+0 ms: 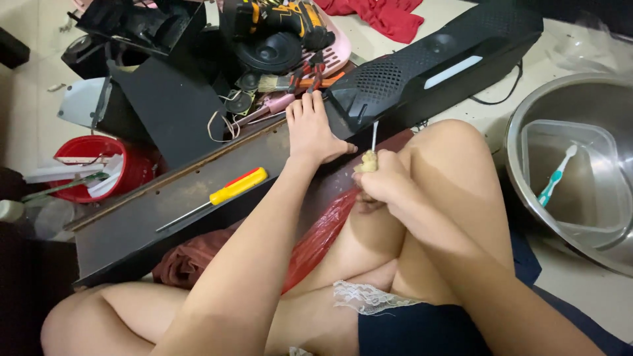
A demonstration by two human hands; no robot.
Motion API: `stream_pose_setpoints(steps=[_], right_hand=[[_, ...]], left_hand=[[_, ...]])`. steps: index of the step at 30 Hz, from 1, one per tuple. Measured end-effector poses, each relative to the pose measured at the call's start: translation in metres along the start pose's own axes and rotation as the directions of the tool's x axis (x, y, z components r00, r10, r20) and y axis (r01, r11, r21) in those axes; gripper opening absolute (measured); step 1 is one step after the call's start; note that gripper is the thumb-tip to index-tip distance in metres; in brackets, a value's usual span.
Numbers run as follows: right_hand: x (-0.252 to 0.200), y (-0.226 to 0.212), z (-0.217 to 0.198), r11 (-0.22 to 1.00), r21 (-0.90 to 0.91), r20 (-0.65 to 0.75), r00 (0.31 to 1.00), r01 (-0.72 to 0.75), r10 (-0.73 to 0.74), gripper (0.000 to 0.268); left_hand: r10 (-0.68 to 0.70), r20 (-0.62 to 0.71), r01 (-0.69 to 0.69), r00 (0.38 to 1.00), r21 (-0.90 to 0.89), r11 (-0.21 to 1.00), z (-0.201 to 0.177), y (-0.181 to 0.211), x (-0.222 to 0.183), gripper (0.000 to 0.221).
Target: Adjusting and repairing a speaker housing using a screwdriver and pliers while sitting on the floor.
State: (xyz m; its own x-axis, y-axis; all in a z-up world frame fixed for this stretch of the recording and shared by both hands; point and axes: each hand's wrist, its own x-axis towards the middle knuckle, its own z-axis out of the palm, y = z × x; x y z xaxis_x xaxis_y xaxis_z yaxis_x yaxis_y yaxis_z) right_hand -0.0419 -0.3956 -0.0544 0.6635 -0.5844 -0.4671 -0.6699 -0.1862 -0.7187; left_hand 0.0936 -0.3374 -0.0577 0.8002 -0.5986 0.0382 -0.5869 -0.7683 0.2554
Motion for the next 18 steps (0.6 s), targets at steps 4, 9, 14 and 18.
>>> stream_pose_setpoints(steps=[4, 9, 14, 18], right_hand=[[0.012, 0.004, 0.021, 0.897, 0.440, 0.069, 0.994, 0.046, -0.085, 0.029], [0.021, 0.007, 0.040, 0.979, 0.136, -0.111, 0.984, 0.152, -0.138, 0.047], [0.026, -0.001, -0.011, 0.945, 0.224, -0.165, 0.965, 0.240, -0.206, 0.028], [0.071, 0.013, -0.041, 0.957, 0.191, -0.088, 0.975, 0.217, -0.203, 0.026]], left_hand=[[-0.019, -0.018, 0.019, 1.000, 0.000, 1.000, 0.003, -0.003, 0.001, 0.125], [0.004, -0.013, -0.004, 1.000, -0.015, 1.000, 0.003, -0.004, 0.001, 0.119], [0.016, -0.032, -0.017, 0.999, -0.026, 1.000, 0.001, -0.003, -0.004, 0.113], [0.006, -0.003, -0.006, 1.000, -0.016, 1.000, -0.005, 0.000, -0.005, 0.116]])
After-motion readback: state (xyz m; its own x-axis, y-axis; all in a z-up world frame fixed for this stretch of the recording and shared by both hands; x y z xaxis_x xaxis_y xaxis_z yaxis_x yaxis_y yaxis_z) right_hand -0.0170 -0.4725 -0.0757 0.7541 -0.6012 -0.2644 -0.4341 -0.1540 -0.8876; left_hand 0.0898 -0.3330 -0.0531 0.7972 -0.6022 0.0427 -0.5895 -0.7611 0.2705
